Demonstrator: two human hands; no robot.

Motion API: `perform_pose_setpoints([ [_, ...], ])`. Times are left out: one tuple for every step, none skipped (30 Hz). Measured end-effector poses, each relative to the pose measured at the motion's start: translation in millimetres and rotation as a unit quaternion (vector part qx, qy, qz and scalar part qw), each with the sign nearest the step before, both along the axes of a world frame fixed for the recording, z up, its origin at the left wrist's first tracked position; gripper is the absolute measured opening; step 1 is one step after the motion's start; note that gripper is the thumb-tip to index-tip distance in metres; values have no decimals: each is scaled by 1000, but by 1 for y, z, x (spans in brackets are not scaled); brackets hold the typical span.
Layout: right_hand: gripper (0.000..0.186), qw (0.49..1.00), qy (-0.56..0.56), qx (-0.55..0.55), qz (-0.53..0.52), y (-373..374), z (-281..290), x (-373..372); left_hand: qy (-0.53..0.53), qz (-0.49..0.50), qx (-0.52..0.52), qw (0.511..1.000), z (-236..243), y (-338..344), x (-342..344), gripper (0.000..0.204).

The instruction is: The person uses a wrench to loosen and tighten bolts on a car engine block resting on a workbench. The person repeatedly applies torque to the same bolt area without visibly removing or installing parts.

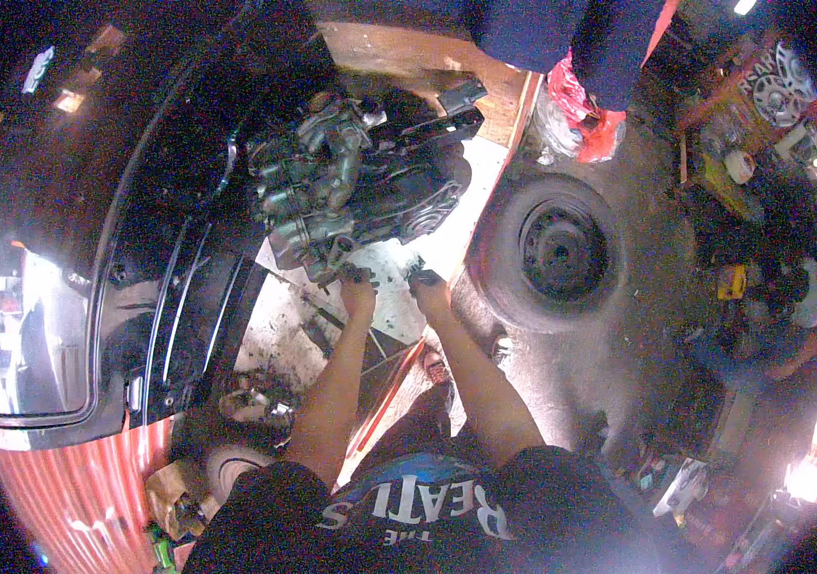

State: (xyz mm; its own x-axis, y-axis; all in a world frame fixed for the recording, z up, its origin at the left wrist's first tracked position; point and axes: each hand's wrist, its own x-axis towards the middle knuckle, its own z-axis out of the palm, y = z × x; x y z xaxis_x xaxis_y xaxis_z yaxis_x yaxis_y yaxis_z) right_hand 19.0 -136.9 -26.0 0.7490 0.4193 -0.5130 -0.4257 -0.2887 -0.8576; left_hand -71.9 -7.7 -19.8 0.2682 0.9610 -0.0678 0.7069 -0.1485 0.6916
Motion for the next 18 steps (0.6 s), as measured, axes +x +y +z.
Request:
perform_pose_setpoints([
  [14, 995, -64, -76, 31, 0, -2, -5, -37, -4, 9, 999, 2, -3, -8, 33],
  [15, 987, -113, -93, 59, 2, -4, -10, -23, -11, -43, 999, 3, -4, -17, 31],
  [16, 976, -172, -104, 78, 6, -8, -17, -27, -14, -67, 997, 2, -3, -25, 28],
  [17, 962, -205, -147, 104, 10, -13, -23, -10, -9, -128, 992, 0, -1, -33, 26],
  [19, 967, -179, -141, 115, 13, -18, -30, -33, -12, -95, 995, -4, -5, -42, 21],
  [20, 963, -198, -137, 118, 19, -23, -36, -36, -40, -62, 997, -7, -5, -49, 21],
  [20, 960, -196, -156, 124, 24, -28, -43, -28, -58, -62, 996, -10, -6, -58, 20],
  [21, 957, -183, -183, 129, 28, -32, -50, -9, -70, -79, 994, -12, -7, -66, 20],
  [22, 940, -208, -205, 175, 34, -35, -52, 54, -82, -45, 994, -14, -7, -74, 22],
  [22, 945, -199, -198, 168, 38, -36, -55, 80, -82, -28, 993, -16, -7, -81, 23],
  [23, 950, -187, -200, 152, 43, -37, -60, 120, -76, -26, 990, -18, -9, -88, 24],
  [23, 954, -165, -212, 136, 48, -36, -64, 152, -73, 6, 986, -19, -10, -96, 25],
  [23, 952, -177, -207, 142, 53, -35, -65, 217, -61, -80, 971, -22, -3, -99, 30],
  [22, 948, -181, -213, 149, 58, -34, -67, 191, -75, -64, 977, -24, 1, -106, 31],
  [22, 946, -182, -224, 151, 62, -33, -67, 162, -93, -54, 981, -27, 3, -111, 32],
  [22, 945, -191, -214, 157, 65, -32, -66, 147, -108, -62, 981, -31, 3, -116, 34],
  [22, 945, -197, -208, 158, 67, -32, -66, 165, -102, -83, 977, -34, 5, -119, 34],
  [22, 943, -200, -211, 160, 68, -31, -66, 143, -90, -74, 983, -37, 5, -120, 34],
])
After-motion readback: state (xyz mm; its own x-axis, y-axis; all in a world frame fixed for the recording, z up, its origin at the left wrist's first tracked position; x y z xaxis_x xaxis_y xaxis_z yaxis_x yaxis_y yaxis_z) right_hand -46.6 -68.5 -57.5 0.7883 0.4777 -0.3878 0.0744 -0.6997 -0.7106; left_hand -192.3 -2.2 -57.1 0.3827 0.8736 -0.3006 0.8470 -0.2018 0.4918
